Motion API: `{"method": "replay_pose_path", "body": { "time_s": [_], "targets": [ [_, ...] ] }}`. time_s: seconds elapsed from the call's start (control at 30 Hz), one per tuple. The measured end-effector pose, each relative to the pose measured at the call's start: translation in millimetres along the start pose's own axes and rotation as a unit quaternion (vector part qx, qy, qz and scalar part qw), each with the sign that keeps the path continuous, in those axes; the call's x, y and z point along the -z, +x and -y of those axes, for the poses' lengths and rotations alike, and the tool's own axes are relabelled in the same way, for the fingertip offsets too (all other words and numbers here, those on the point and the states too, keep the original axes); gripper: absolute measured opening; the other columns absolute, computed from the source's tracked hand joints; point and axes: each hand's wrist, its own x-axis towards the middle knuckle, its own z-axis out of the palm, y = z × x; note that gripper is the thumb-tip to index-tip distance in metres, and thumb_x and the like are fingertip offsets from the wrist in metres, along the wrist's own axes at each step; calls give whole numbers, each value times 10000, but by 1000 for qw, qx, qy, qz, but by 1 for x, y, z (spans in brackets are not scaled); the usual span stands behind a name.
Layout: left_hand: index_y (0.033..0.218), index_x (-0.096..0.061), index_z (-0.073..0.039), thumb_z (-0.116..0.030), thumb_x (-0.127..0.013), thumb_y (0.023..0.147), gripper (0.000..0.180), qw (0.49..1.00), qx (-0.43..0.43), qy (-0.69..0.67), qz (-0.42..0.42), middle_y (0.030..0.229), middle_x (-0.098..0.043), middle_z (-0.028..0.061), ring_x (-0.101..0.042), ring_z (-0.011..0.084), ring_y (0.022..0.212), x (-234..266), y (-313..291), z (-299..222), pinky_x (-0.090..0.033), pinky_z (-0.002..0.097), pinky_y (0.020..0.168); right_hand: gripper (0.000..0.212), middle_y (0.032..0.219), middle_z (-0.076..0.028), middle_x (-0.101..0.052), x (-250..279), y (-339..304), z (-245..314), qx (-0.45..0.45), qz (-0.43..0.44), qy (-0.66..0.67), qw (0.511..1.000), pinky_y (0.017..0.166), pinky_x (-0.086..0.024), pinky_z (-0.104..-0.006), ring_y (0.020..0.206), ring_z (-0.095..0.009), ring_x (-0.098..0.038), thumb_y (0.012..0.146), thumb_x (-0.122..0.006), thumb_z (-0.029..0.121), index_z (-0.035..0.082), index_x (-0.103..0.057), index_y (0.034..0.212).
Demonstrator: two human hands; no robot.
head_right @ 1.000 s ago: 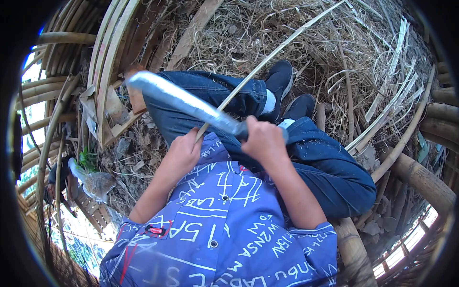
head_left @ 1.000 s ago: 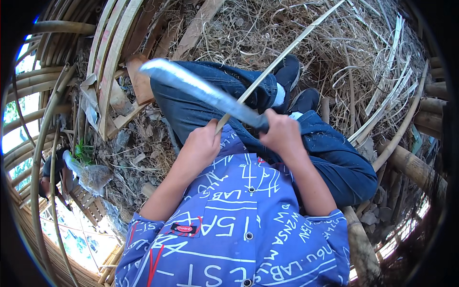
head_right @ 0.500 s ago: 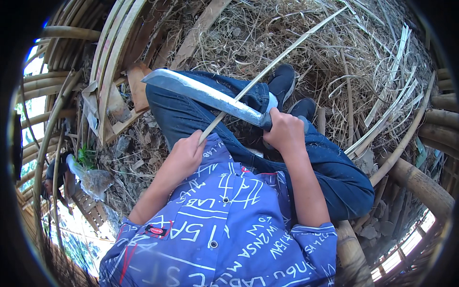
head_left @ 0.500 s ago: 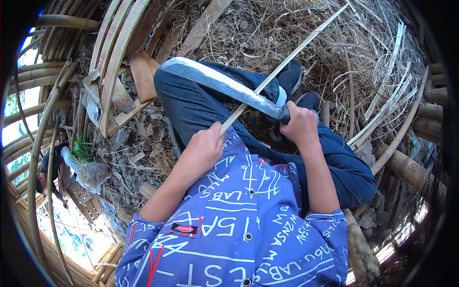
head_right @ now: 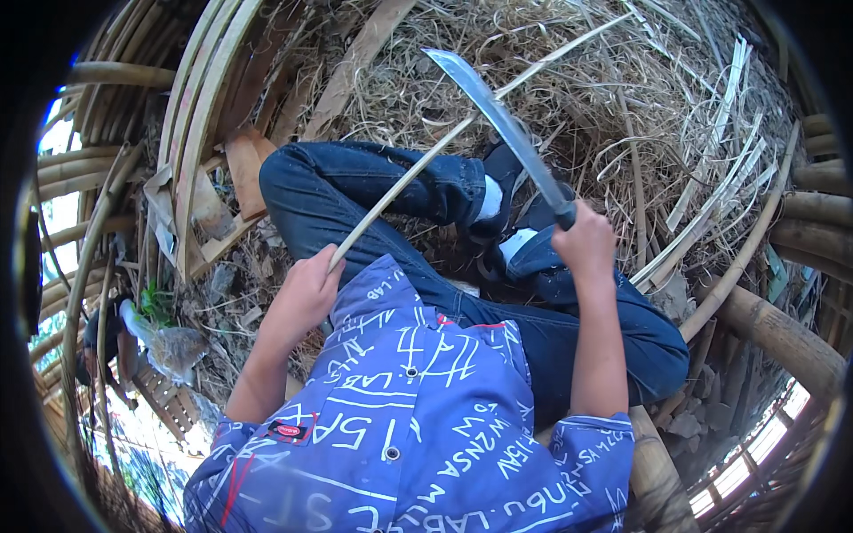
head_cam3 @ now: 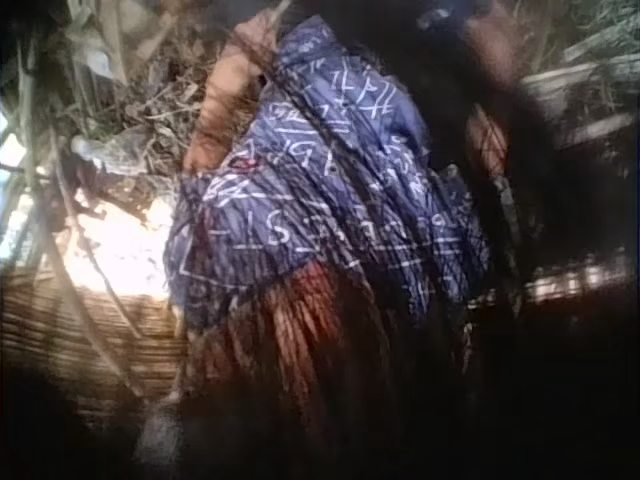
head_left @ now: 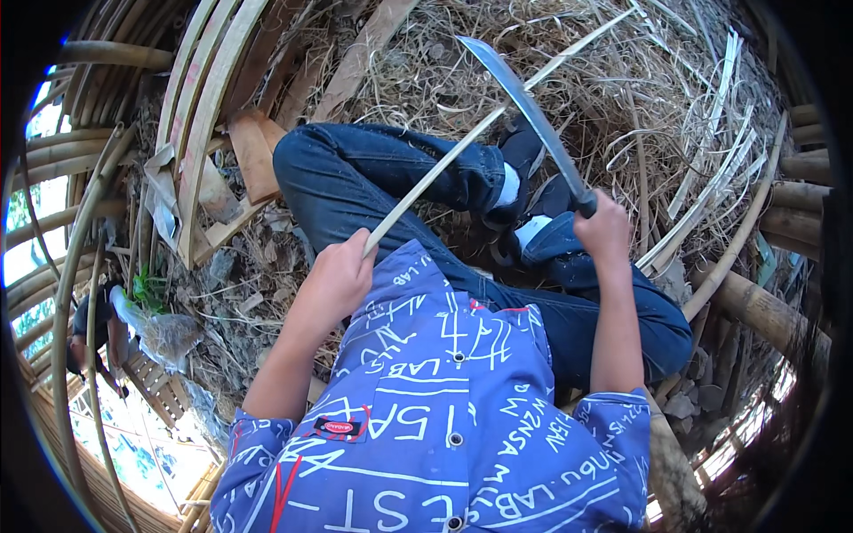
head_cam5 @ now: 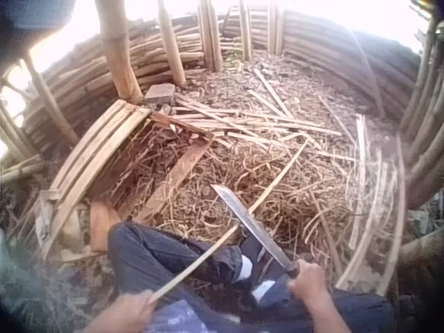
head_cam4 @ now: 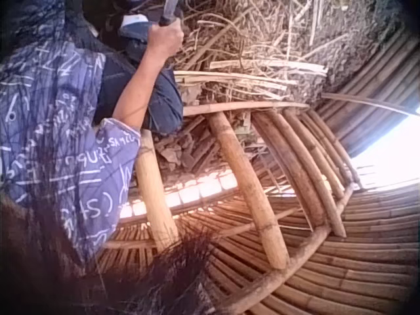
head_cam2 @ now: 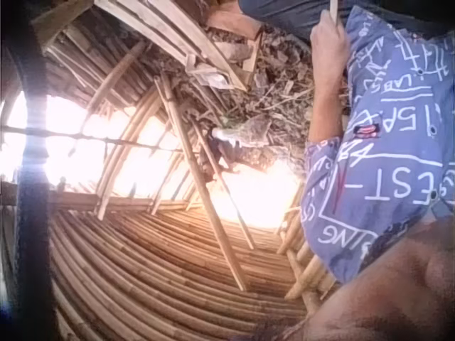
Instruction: The person picks up a bamboo strip from the ground and scrapes along its length using a machete.
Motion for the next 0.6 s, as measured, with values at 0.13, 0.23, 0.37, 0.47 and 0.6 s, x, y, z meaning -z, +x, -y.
{"method": "replay_pose_path", "body": {
  "time_s": [0.13,0.23,0.37,0.47,0.6],
  "targets": [
    [881,-478,32,-118,-486,929,158,1000,-20,-18,-14,741,-543,284,-512,495,768,-1,-2,-4,-402,482,611,182,734,-248,-637,-10,-16,18,20,27,108,994,708,-502,-512,765,-434,-634,710,-648,158,28,-617,834],
    [884,-483,33,-123,-482,938,165,999,-16,-32,7,719,-534,281,-513,475,694,-6,2,-11,-401,460,584,195,731,-239,-640,-6,-31,44,49,59,158,984,689,-506,-496,746,-427,-634,698,-653,155,22,-616,836],
    [912,-505,48,-148,-478,946,201,994,-1,-91,66,709,-547,265,-540,406,679,-27,10,-13,-424,445,616,230,717,-218,-648,-13,-59,89,164,124,155,966,667,-527,-475,708,-395,-653,686,-674,194,42,-609,844],
    [971,-525,60,-164,-437,955,241,984,-1,-145,105,757,-575,273,-598,396,730,-34,15,-3,-450,433,677,231,689,-211,-645,-14,-65,114,206,147,150,956,661,-531,-469,687,-378,-659,683,-664,213,37,-597,817],
    [980,-530,47,-168,-420,966,242,980,7,-152,132,725,-554,167,-532,249,676,-31,18,-5,-442,374,666,194,675,-202,-633,-13,-56,120,201,163,142,956,653,-521,-478,679,-386,-644,667,-663,199,55,-595,778]
  ]
}}
